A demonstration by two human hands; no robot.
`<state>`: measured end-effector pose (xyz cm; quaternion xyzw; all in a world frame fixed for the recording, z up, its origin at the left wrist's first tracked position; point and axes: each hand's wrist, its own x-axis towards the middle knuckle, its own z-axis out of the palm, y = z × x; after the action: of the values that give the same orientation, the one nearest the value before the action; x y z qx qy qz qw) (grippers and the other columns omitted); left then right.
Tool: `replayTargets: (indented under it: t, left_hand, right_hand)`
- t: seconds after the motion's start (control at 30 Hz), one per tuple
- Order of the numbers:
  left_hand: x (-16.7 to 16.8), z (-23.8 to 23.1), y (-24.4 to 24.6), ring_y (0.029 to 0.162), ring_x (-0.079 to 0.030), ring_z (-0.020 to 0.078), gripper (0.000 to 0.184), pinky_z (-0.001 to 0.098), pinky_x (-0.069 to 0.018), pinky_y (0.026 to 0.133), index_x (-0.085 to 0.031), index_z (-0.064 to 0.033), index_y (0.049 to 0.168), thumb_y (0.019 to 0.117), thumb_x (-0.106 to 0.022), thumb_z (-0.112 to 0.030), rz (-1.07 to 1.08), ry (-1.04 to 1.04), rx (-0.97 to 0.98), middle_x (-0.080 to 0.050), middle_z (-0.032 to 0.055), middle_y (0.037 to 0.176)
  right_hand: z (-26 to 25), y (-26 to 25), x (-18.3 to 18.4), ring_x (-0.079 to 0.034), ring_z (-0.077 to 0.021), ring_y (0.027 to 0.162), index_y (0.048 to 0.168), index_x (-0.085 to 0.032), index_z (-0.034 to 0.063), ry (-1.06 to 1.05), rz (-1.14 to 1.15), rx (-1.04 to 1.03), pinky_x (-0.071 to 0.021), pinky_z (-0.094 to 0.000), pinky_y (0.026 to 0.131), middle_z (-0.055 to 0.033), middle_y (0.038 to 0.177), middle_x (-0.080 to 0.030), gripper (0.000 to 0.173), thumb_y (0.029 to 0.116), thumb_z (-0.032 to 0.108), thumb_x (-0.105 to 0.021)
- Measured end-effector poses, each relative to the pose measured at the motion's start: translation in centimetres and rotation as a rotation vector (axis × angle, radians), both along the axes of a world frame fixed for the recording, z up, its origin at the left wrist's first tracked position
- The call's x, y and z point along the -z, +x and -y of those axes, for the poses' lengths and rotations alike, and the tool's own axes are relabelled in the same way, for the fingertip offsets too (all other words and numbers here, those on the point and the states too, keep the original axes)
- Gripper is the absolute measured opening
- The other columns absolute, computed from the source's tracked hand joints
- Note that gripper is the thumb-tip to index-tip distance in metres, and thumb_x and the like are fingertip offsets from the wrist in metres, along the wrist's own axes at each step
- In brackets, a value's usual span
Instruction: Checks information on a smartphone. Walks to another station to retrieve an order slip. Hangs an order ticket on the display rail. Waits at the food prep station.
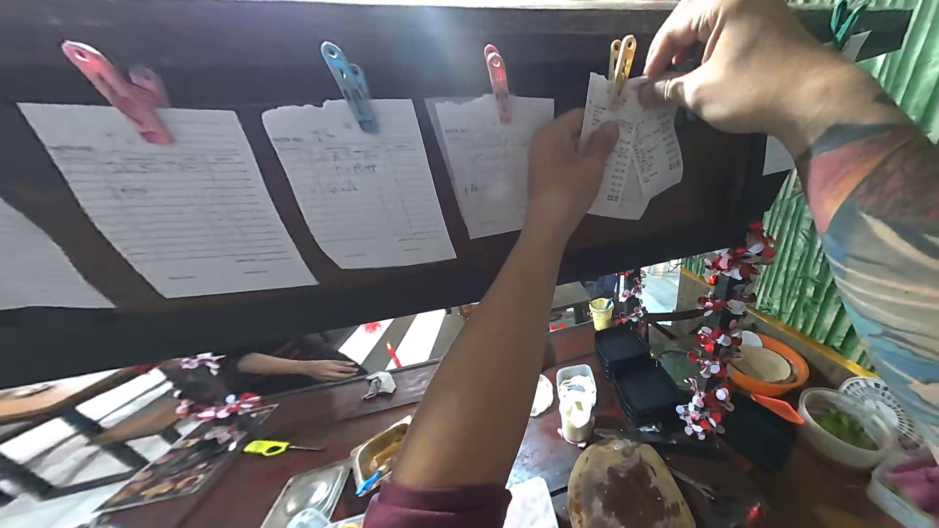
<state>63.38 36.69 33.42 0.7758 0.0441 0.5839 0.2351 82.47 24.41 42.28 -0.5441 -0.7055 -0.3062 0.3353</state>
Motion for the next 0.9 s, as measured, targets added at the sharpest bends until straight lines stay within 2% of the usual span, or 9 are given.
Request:
replayTargets:
  t: [0.1, 0.17, 0.23, 0.3, 0.37, 0.5, 0.57, 0.63, 0.9]
  left_hand:
    - [-0.3, -0.1, 0.1, 0.082, -0.076, 0.0198, 0.031, 0.0407, -0.0677, 0.075, -0.071, -0.0037, 0.111, 0.0932, -0.077, -0.028, -0.001, -0.066, 0.078, -0.077, 0.0071, 0.094]
    - [-0.4, -0.2, 0.3, 0.083, -0.077, 0.0209, 0.031, 0.0418, -0.0678, 0.075, -0.072, -0.0027, 0.11, 0.0905, -0.08, -0.026, 0.007, -0.105, 0.09, -0.077, 0.0082, 0.094]
    - [-0.4, -0.3, 0.5, 0.083, -0.077, 0.0209, 0.03, 0.0421, -0.0677, 0.076, -0.072, -0.0024, 0.109, 0.09, -0.081, -0.024, 0.015, -0.11, 0.088, -0.077, 0.0083, 0.093]
    - [-0.3, -0.2, 0.6, 0.082, -0.077, 0.0207, 0.029, 0.0417, -0.0676, 0.076, -0.072, -0.0021, 0.108, 0.0902, -0.081, -0.023, 0.029, -0.1, 0.089, -0.077, 0.0083, 0.093]
    - [-0.3, -0.2, 0.8, 0.082, -0.077, 0.0201, 0.027, 0.0411, -0.0676, 0.076, -0.073, -0.0028, 0.107, 0.0905, -0.08, -0.023, 0.04, -0.087, 0.088, -0.077, 0.0077, 0.092]
    - [-0.1, -0.2, 1.0, 0.081, -0.076, 0.0217, 0.028, 0.0415, -0.0674, 0.075, -0.072, -0.0004, 0.107, 0.0909, -0.08, -0.021, 0.083, -0.097, 0.132, -0.077, 0.0096, 0.091]
    - [-0.1, -0.3, 1.2, 0.082, -0.077, 0.0225, 0.028, 0.042, -0.0674, 0.075, -0.072, 0.0007, 0.108, 0.0903, -0.08, -0.019, 0.106, -0.096, 0.154, -0.077, 0.0106, 0.092]
    - [0.0, -0.4, 1.2, 0.082, -0.077, 0.0224, 0.027, 0.0417, -0.0675, 0.076, -0.073, 0.0003, 0.107, 0.0898, -0.081, -0.019, 0.114, -0.093, 0.153, -0.077, 0.0103, 0.092]
    - [0.1, 0.0, 1.1, 0.082, -0.077, 0.0213, 0.027, 0.04, -0.0676, 0.075, -0.073, 0.0006, 0.107, 0.0892, -0.081, -0.018, 0.124, -0.113, 0.139, -0.077, 0.01, 0.092]
  right_hand:
    - [-0.1, -0.2, -0.4, -0.065, -0.0096, 0.098, 0.101, -0.076, 0.027, -0.039, -0.035, -0.008, -0.0539, -0.0424, 0.09, 0.0064, 0.103, -0.071, 0.022, 0.0875, 0.044, -0.077]
    - [-0.3, -0.5, -0.6, -0.065, -0.0068, 0.098, 0.104, -0.075, 0.0266, -0.035, -0.052, -0.048, -0.0545, -0.0373, 0.09, 0.0074, 0.105, -0.071, 0.027, 0.0882, 0.048, -0.076]
    - [-0.8, -1.1, -0.7, -0.063, -0.0017, 0.107, 0.115, -0.072, 0.0314, -0.034, -0.085, -0.094, -0.0531, -0.033, 0.098, 0.0142, 0.113, -0.07, 0.037, 0.0917, 0.06, -0.068]
    - [-1.2, -2.0, -0.8, -0.06, -0.0021, 0.115, 0.121, -0.071, 0.0341, -0.062, -0.148, -0.134, -0.0472, -0.0374, 0.106, 0.0155, 0.115, -0.069, 0.042, 0.095, 0.065, -0.059]
    - [-1.6, -2.8, -0.7, -0.064, -0.0015, 0.104, 0.111, -0.072, 0.0291, -0.055, -0.19, -0.181, -0.0522, -0.0355, 0.099, 0.0123, 0.105, -0.071, 0.036, 0.0967, 0.059, -0.061]
    - [-1.6, -3.7, -0.8, -0.071, -0.0019, 0.088, 0.105, -0.073, 0.0179, -0.047, -0.283, -0.335, -0.0617, -0.0237, 0.08, 0.0069, 0.096, -0.074, 0.025, 0.0946, 0.041, -0.073]
    - [-1.8, -3.6, -1.0, -0.072, -0.0041, 0.087, 0.106, -0.074, 0.0172, -0.062, -0.35, -0.372, -0.063, -0.0257, 0.08, 0.0061, 0.094, -0.075, 0.028, 0.0907, 0.04, -0.078]
    - [-2.1, -3.5, -1.2, -0.073, -0.0037, 0.089, 0.106, -0.077, 0.0219, -0.072, -0.403, -0.332, -0.0635, -0.0272, 0.082, 0.0084, 0.096, -0.076, 0.03, 0.0888, 0.046, -0.079]
    - [-1.9, -4.2, -1.5, -0.073, -0.0041, 0.092, 0.112, -0.077, 0.0254, -0.209, -0.383, -0.292, -0.0625, -0.0283, 0.085, 0.0081, 0.1, -0.076, 0.032, 0.0937, 0.05, -0.071]
